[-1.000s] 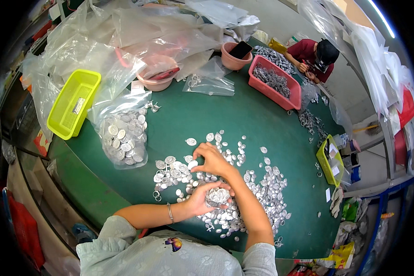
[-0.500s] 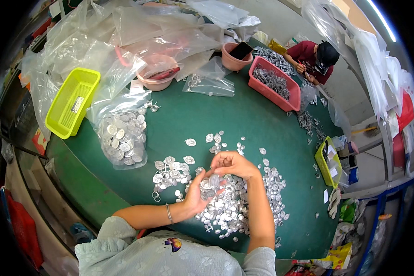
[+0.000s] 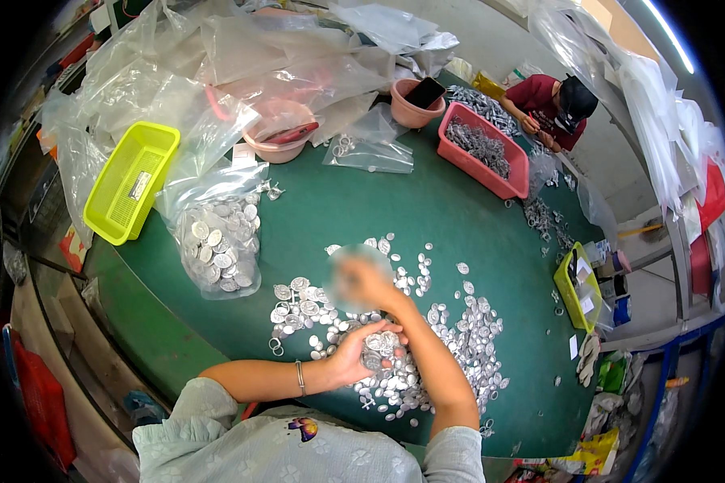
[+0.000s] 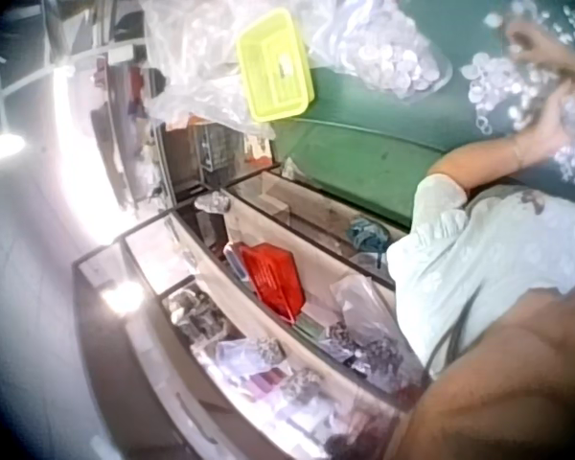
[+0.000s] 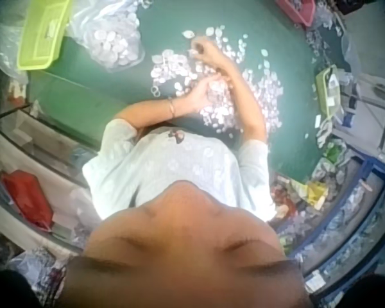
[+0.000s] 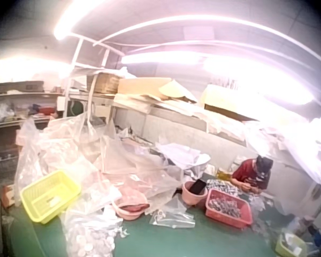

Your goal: The person sorts small metal components by hand, picking up individual pieces from a pile and placing them into separate containers or bags.

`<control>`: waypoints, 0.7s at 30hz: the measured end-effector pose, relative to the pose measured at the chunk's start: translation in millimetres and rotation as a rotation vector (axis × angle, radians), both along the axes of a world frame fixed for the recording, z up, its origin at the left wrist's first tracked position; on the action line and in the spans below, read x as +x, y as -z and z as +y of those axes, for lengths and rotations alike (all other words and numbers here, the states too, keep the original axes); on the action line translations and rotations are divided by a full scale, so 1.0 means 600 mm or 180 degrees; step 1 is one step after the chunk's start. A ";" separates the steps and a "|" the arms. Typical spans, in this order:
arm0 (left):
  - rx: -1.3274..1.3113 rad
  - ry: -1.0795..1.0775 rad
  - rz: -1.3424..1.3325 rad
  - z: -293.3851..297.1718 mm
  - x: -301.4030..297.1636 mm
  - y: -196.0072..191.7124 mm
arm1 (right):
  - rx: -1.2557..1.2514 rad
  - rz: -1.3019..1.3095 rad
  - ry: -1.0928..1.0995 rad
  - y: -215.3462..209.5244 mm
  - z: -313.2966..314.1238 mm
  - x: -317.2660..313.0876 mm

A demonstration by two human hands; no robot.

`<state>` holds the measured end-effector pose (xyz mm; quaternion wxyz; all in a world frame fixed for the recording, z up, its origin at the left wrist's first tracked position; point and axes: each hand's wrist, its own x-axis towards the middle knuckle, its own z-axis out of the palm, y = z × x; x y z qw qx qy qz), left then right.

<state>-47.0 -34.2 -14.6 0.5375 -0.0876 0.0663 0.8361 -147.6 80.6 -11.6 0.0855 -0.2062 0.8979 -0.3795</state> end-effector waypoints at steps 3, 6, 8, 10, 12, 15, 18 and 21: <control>-0.0489 -0.0455 0.0101 -0.002 -0.005 -0.027 | -0.1041 -0.1102 0.0503 -0.029 0.040 0.004; -0.0866 -0.1092 -0.0197 -0.009 -0.015 -0.043 | -0.1991 -0.1988 0.0097 -0.107 0.055 0.018; -0.0823 -0.1314 -0.0360 -0.016 -0.023 -0.052 | -0.1707 -0.2002 -0.0096 -0.115 0.057 0.016; -0.0759 -0.1187 -0.0200 -0.014 -0.025 -0.042 | -0.1319 -0.1577 0.0241 -0.110 0.048 0.005; -0.0579 -0.1022 -0.0079 -0.009 -0.026 -0.027 | -0.1111 -0.0893 0.0530 -0.076 0.032 -0.018; -0.0396 -0.0877 -0.0008 -0.006 -0.023 -0.026 | 0.0021 0.1004 0.0255 -0.024 -0.009 -0.050; -0.0363 -0.0858 -0.0075 -0.009 -0.023 -0.028 | 0.0229 0.0985 0.0216 -0.020 -0.023 -0.058; -0.0417 -0.0915 -0.0025 -0.011 -0.027 -0.027 | -0.0179 0.0191 0.0553 -0.036 -0.021 -0.055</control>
